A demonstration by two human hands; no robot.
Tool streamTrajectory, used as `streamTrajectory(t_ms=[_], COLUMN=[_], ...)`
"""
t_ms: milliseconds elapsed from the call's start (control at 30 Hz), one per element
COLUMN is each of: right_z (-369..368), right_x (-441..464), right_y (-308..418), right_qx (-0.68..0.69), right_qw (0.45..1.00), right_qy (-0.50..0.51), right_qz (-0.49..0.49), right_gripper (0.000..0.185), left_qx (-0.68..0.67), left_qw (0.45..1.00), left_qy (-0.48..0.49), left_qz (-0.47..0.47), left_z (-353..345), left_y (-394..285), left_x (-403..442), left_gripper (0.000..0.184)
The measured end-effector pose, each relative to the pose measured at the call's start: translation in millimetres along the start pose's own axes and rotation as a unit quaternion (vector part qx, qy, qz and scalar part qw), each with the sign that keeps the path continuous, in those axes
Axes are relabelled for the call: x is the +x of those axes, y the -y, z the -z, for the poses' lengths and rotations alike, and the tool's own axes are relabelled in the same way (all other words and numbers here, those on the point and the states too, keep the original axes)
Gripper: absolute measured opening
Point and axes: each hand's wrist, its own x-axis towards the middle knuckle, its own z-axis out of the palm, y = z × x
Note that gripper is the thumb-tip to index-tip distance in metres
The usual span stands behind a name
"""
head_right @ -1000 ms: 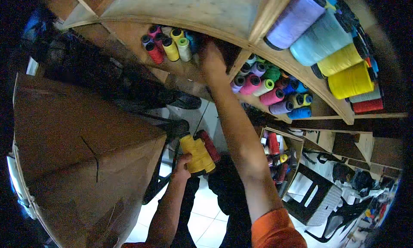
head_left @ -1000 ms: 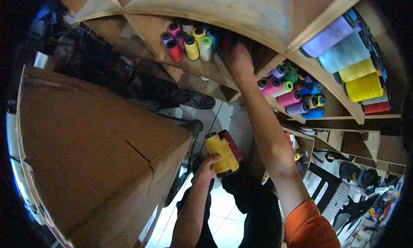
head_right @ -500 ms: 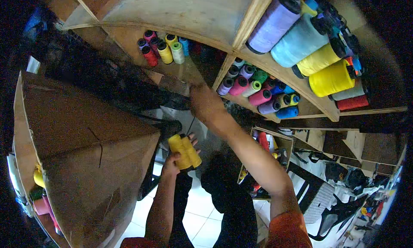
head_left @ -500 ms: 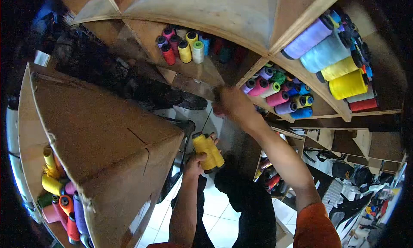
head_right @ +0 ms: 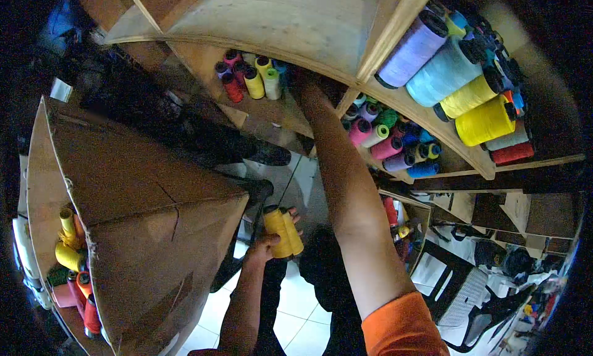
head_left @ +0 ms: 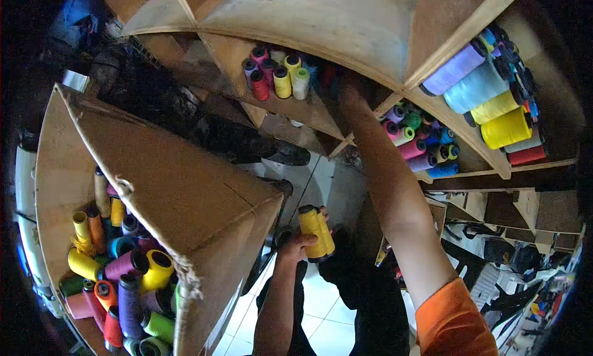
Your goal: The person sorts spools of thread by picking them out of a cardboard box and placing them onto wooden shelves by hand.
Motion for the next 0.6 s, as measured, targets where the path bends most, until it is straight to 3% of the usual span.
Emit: streamTrajectory(t_ms=[133,233,267,333,367,433,500,600], right_z=[-4,-4,8,79,88,114,114,94], right_x=[2,-5,-17,-51,-76,-127,-159,-176], right_y=[-4,-1,10,65,74,91,94,83], right_qx=[0.004,0.004,-0.010,-0.067,-0.038,0.068,0.070,0.074], right_qw=[1.000,0.998,0.999,0.976,0.961,0.894,0.831,0.844], right_qy=[-0.020,-0.033,0.003,0.202,0.273,0.439,0.546,0.528], right_qz=[0.019,0.048,0.031,-0.048,0.033,0.057,0.083,0.064], right_gripper=[0.030,0.030,0.030,0.032,0.042,0.058,0.064,0.062], left_qx=[-0.005,-0.014,-0.015,-0.013,0.012,0.060,0.127,0.115], left_qw=[1.000,0.999,0.998,0.998,0.999,0.997,0.991,0.992], left_qy=[0.004,0.014,0.010,0.004,-0.012,-0.045,-0.050,-0.024], left_qz=[-0.009,0.044,0.052,0.063,0.049,0.023,-0.019,-0.037], left_z=[-6,-5,-7,-10,-9,-8,-12,1], left_y=[0,-2,-1,-2,-2,3,5,14], left_x=[-1,-1,-3,0,2,7,10,19], left_gripper=[0.092,0.086,0.083,0.076,0.073,0.068,0.065,0.067])
